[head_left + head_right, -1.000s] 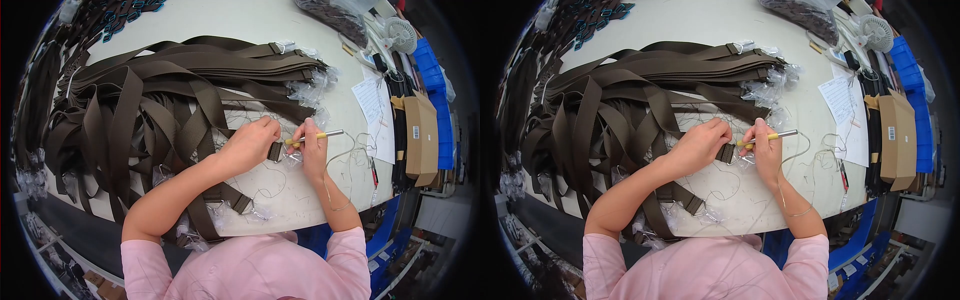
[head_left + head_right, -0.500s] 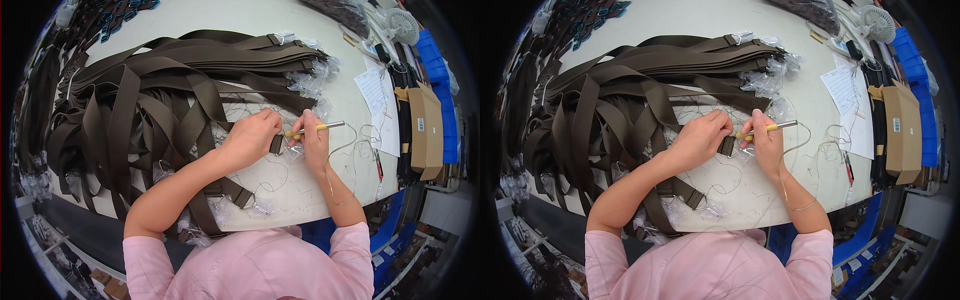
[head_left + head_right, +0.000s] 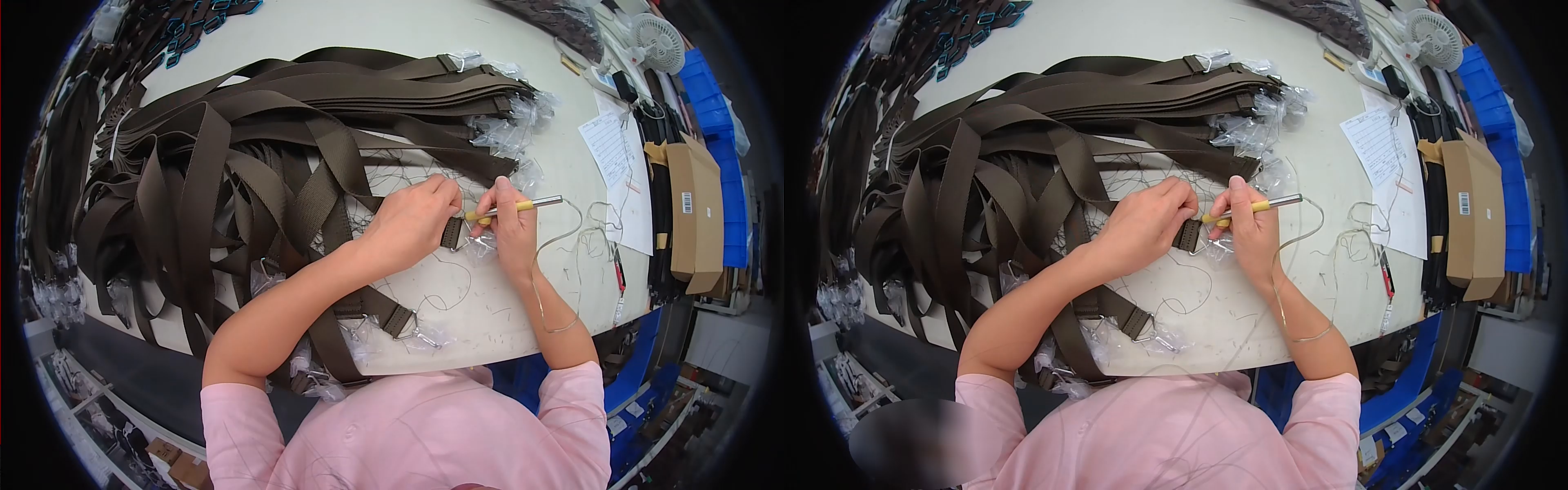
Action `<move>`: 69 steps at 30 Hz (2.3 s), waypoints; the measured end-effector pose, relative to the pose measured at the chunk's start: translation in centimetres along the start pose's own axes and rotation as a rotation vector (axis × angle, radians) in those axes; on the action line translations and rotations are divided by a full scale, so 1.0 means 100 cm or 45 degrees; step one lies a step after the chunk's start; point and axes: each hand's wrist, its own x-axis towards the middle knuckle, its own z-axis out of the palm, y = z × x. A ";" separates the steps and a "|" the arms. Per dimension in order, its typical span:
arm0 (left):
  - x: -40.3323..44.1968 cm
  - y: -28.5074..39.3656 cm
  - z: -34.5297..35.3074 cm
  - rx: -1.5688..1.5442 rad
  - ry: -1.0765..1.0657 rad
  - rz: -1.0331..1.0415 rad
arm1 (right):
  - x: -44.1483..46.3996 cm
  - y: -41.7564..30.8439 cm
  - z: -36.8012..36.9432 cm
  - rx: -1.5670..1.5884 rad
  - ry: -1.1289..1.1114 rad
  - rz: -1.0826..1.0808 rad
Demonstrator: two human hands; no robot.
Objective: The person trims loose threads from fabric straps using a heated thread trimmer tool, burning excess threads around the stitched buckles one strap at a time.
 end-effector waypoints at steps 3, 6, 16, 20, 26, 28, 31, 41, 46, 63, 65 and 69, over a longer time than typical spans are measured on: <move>0.000 0.001 0.000 0.003 -0.001 -0.001 | 0.000 0.000 -0.001 -0.006 -0.012 -0.003; -0.001 -0.001 0.001 0.007 0.013 0.024 | -0.001 -0.001 0.000 -0.013 -0.011 -0.004; -0.017 0.013 -0.046 0.076 -0.392 0.064 | 0.000 -0.003 -0.008 0.250 0.161 -0.134; -0.006 0.000 -0.035 -0.052 -0.348 0.078 | -0.010 -0.011 0.004 -0.063 0.028 -0.153; -0.009 0.000 -0.032 -0.023 -0.317 0.143 | -0.011 -0.008 0.005 -0.107 -0.064 -0.088; -0.012 -0.003 -0.028 0.003 -0.290 0.184 | -0.011 -0.006 0.005 -0.148 -0.057 -0.102; -0.008 -0.001 -0.036 -0.064 -0.373 0.084 | -0.012 -0.006 0.005 -0.156 -0.063 -0.089; -0.009 -0.003 -0.033 -0.044 -0.328 0.112 | -0.014 -0.009 0.009 -0.333 -0.111 -0.181; -0.008 -0.003 -0.035 -0.049 -0.344 0.090 | -0.013 -0.008 0.010 -0.342 -0.126 -0.197; -0.007 -0.004 -0.035 -0.064 -0.349 0.062 | -0.012 -0.005 0.010 -0.369 -0.133 -0.238; -0.006 -0.003 -0.035 -0.082 -0.334 -0.008 | -0.013 -0.007 0.011 -0.394 -0.137 -0.250; -0.010 -0.003 -0.029 0.024 -0.193 -0.011 | -0.008 -0.013 0.005 -0.116 0.044 -0.092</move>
